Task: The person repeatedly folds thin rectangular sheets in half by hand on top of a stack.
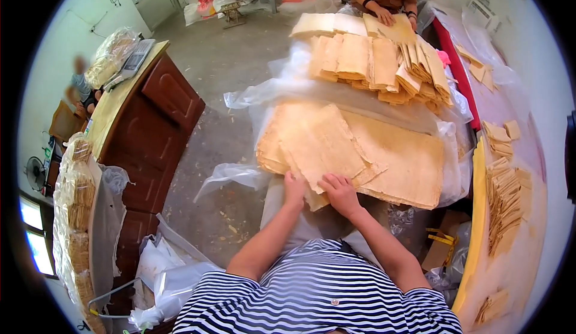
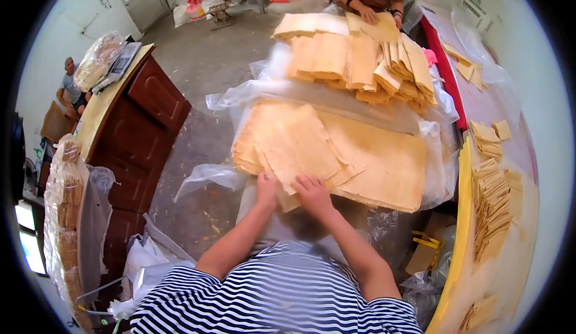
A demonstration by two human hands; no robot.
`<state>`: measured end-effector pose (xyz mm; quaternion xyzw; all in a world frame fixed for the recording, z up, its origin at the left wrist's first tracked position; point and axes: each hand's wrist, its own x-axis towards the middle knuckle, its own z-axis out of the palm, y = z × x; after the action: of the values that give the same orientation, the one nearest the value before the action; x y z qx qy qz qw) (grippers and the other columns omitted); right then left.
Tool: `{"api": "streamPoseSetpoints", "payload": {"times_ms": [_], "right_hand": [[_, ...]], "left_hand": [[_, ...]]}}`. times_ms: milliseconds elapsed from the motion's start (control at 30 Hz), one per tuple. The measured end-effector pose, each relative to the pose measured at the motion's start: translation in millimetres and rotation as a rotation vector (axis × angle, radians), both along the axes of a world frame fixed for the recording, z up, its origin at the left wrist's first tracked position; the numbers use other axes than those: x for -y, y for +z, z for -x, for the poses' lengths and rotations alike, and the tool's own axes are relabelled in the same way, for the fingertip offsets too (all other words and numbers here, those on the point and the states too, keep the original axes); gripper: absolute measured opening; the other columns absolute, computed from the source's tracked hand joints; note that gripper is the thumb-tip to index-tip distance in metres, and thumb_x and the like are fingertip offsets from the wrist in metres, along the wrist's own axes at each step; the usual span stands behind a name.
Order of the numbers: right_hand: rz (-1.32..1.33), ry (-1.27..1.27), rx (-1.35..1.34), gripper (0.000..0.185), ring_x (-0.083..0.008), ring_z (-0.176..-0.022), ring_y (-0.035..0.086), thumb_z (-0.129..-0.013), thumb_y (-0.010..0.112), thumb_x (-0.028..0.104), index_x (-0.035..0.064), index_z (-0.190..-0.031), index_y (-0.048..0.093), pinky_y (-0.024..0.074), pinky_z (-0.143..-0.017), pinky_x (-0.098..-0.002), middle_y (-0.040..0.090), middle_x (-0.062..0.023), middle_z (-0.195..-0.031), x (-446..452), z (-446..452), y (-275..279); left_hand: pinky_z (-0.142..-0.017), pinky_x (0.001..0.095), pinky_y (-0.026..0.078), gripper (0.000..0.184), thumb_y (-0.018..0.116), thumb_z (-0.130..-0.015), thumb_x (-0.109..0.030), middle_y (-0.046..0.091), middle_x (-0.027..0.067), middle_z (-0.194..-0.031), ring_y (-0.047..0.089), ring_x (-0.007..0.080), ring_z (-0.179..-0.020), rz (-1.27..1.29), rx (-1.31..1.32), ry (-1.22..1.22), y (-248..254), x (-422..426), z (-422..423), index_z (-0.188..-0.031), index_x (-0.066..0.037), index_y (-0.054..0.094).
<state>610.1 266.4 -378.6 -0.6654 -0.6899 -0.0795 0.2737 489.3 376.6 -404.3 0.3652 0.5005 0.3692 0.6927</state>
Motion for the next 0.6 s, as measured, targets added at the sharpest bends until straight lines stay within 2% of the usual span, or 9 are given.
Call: {"api": "streamPoseSetpoints", "payload": {"times_ms": [200,333,433,533,600], "right_hand": [[-0.008,0.006,0.013,0.034,-0.0214,-0.103,0.054,-0.071,0.057,0.009,0.0131,-0.104,0.059,0.0398,-0.083,-0.0356,0.057,-0.0050,-0.109,11.5,14.0,7.9],[-0.006,-0.023,0.030,0.033,-0.0211,-0.101,0.055,-0.071,0.056,0.010,0.0118,-0.104,0.059,0.0400,-0.081,-0.0355,0.057,-0.0051,-0.107,18.1,21.4,0.2],[0.001,0.003,0.003,0.035,-0.0218,-0.100,0.055,-0.069,0.059,0.014,0.0118,-0.104,0.059,0.0396,-0.082,-0.0359,0.057,-0.0058,-0.108,20.6,23.1,5.0],[-0.005,0.023,-0.052,0.040,-0.0233,-0.103,0.054,-0.068,0.064,0.019,0.0117,-0.107,0.058,0.0380,-0.086,-0.0368,0.056,-0.0066,-0.111,23.5,23.4,14.5],[0.030,0.025,-0.092,0.044,-0.0248,-0.107,0.052,-0.067,0.067,0.023,0.0117,-0.109,0.058,0.0361,-0.090,-0.0379,0.056,-0.0072,-0.115,29.0,24.0,19.8]], "left_hand": [[-0.069,0.0297,0.047,0.020,0.056,-0.082,-0.004,0.057,0.0077,-0.093,0.056,0.0163,-0.080,0.155,0.328,0.120,5.0,-0.8,-5.4,-0.100,-0.002,0.048],[-0.069,0.0299,0.048,0.023,0.057,-0.080,-0.002,0.058,0.0081,-0.095,0.057,0.0160,-0.081,0.050,0.284,0.062,-13.4,2.9,-8.1,-0.102,-0.002,0.049],[-0.069,0.0301,0.049,0.026,0.059,-0.078,0.001,0.058,0.0090,-0.098,0.058,0.0165,-0.082,-0.005,0.158,-0.003,-21.7,1.2,-5.5,-0.103,-0.001,0.049],[-0.069,0.0307,0.050,0.029,0.058,-0.078,0.002,0.058,0.0096,-0.097,0.058,0.0175,-0.081,0.024,0.147,0.001,-18.1,1.9,-5.9,-0.105,-0.001,0.049],[-0.070,0.0319,0.051,0.028,0.058,-0.077,0.003,0.058,0.0103,-0.097,0.059,0.0194,-0.082,0.035,0.180,0.097,-11.9,8.9,-6.0,-0.104,0.000,0.049]]}}
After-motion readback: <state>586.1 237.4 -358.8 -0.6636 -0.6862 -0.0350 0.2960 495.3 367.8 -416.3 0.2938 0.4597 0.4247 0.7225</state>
